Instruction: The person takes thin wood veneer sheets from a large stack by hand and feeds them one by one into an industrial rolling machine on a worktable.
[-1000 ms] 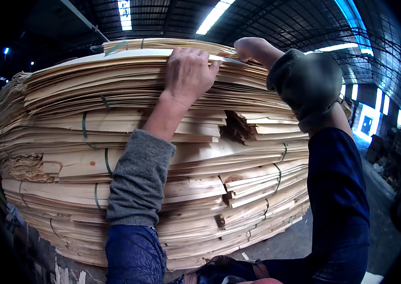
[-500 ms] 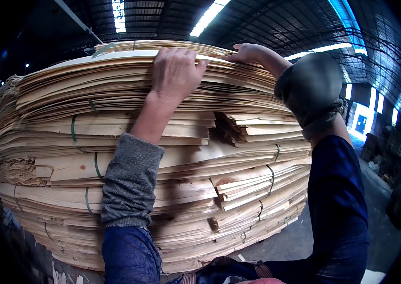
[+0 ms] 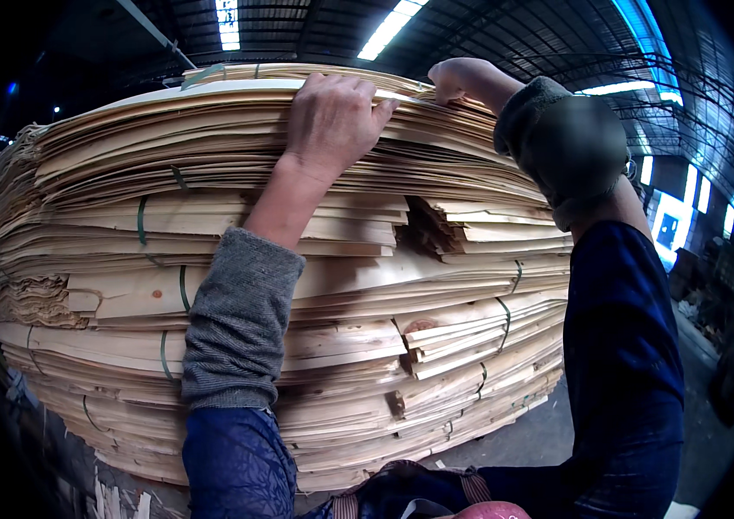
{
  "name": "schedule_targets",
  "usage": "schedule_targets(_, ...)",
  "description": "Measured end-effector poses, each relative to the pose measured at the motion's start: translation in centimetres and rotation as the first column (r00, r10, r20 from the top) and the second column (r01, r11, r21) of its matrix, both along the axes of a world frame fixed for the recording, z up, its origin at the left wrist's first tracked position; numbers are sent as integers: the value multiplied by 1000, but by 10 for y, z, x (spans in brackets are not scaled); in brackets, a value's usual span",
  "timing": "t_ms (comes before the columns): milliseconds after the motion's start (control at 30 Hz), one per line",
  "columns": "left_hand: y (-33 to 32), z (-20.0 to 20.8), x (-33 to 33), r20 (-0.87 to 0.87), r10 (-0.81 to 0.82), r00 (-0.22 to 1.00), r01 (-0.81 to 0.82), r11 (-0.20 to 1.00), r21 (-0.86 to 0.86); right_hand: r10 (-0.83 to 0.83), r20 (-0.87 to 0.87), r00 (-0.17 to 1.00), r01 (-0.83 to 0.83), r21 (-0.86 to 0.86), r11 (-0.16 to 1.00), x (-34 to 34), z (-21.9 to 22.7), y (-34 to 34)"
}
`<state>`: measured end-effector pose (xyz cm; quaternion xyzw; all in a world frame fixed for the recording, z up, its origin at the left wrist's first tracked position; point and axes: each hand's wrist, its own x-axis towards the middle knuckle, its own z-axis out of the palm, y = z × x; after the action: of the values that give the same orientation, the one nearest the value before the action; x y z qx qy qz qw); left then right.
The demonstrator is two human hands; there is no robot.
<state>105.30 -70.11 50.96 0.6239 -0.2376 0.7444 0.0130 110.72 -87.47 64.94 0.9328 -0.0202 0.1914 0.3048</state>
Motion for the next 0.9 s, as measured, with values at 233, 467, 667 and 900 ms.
schedule_targets(233,-2,2,1,30,-15,999,15,1000,-2,251,275,928,-243,-62,968,12,-16,-18)
schedule_targets(467,1,-1,9,60,-38,997,40,999,-24,245,404,881,-125,-299,946,25,-24,-20)
schedule_targets(667,0,-1,2,118,-43,992,45,999,-18,358,399,844,-221,-349,911,-3,-32,-28)
schedule_targets(900,-10,-5,-1,-1,-22,1000,22,999,-32,235,435,869,-151,-219,964,-129,-59,-100)
